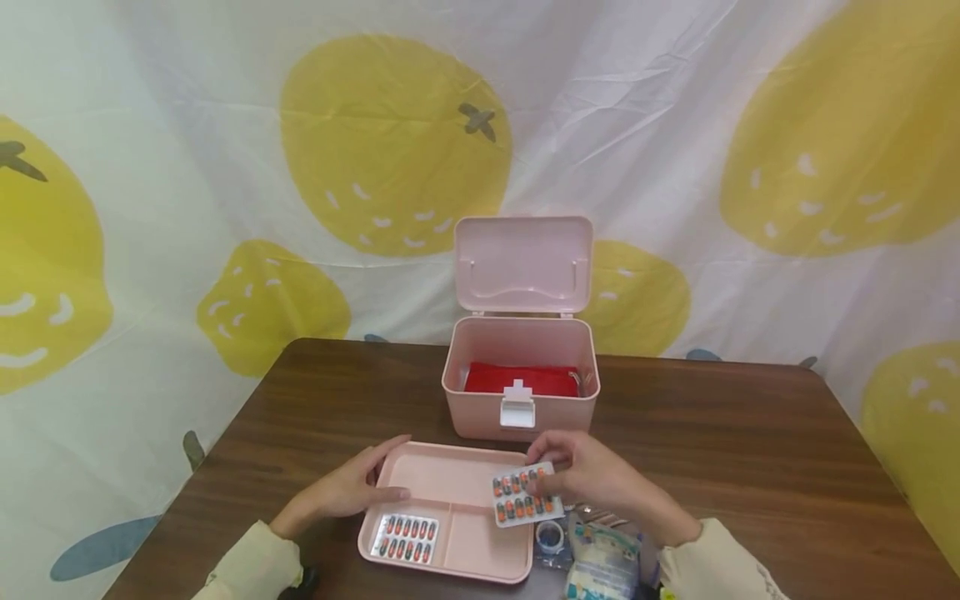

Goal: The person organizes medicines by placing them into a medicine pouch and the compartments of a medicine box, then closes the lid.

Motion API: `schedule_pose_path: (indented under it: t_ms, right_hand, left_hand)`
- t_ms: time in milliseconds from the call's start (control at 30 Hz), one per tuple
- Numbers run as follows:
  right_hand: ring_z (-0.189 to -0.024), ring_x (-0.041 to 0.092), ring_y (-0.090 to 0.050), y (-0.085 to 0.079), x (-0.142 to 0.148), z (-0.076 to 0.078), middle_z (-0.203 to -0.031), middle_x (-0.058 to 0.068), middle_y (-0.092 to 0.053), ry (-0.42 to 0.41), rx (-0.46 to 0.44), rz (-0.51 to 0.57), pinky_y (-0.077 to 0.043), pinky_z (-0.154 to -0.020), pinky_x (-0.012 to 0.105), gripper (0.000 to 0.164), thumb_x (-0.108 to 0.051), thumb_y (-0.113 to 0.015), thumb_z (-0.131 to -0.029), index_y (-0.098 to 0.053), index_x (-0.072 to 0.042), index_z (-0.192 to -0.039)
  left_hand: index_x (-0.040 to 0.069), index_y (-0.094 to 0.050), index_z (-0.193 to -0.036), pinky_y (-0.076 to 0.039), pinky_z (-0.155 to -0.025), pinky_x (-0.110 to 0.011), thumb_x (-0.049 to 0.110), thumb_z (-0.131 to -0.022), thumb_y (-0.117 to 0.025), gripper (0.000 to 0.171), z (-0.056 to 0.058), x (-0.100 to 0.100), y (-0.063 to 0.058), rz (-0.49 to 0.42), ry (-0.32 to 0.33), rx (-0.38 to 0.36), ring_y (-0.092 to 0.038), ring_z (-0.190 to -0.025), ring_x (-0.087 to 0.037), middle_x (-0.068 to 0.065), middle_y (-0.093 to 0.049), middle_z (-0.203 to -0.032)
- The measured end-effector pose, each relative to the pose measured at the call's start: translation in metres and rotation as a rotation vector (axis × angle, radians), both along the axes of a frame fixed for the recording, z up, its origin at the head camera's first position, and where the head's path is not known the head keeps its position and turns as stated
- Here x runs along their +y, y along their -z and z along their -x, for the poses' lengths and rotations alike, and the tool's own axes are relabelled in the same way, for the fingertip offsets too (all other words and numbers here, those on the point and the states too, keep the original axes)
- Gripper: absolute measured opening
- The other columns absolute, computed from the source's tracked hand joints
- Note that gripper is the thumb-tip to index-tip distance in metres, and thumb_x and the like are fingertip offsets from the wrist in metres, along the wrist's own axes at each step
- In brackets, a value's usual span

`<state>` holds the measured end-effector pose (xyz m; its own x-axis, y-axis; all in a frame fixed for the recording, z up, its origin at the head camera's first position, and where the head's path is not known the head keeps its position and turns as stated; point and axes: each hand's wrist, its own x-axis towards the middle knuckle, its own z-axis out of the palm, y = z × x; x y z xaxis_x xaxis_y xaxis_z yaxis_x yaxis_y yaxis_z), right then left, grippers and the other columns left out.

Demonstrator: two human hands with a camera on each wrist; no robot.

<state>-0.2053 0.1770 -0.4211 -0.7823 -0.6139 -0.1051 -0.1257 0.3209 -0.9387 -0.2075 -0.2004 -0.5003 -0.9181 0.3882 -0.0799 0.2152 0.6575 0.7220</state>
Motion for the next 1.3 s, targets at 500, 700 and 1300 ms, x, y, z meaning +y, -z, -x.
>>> schedule_pose_path:
  t_ms: [500, 700, 1300]
  right_hand:
    - [-0.067, 0.011, -0.063, 0.026, -0.083, -0.008, -0.079, 0.003, -0.068, -0.032, -0.029, 0.011, -0.053, -0.057, 0.024, 0.026, -0.006, -0.081, -0.078, -0.069, -0.004, -0.102]
    - [-0.063, 0.008, -0.061, 0.032, -0.105, -0.012, -0.076, 0.002, -0.069, -0.035, -0.008, 0.019, -0.051, -0.054, 0.022, 0.026, -0.004, -0.082, -0.074, -0.069, -0.005, -0.096]
    - [-0.061, 0.007, -0.053, 0.044, -0.143, -0.019, -0.067, -0.002, -0.059, -0.050, 0.054, -0.004, -0.044, -0.052, 0.020, 0.027, 0.000, -0.083, -0.071, -0.066, -0.003, -0.091]
  left_hand:
    - [0.013, -0.038, -0.152, -0.042, -0.087, -0.042, 0.037, -0.083, -0.080, 0.084, 0.000, 0.001, 0.000, -0.001, -0.010, -0.009, -0.046, -0.096, -0.020, -0.010, -0.052, -0.108]
    - [0.013, -0.038, -0.152, -0.043, -0.084, -0.040, 0.037, -0.084, -0.079, 0.083, 0.001, 0.001, -0.002, -0.007, -0.003, -0.010, -0.046, -0.095, -0.020, -0.010, -0.051, -0.107]
    - [0.012, -0.039, -0.152, -0.041, -0.082, -0.036, 0.035, -0.084, -0.079, 0.082, 0.001, -0.001, -0.001, -0.017, 0.019, 0.010, -0.046, -0.093, -0.019, -0.009, -0.050, -0.105]
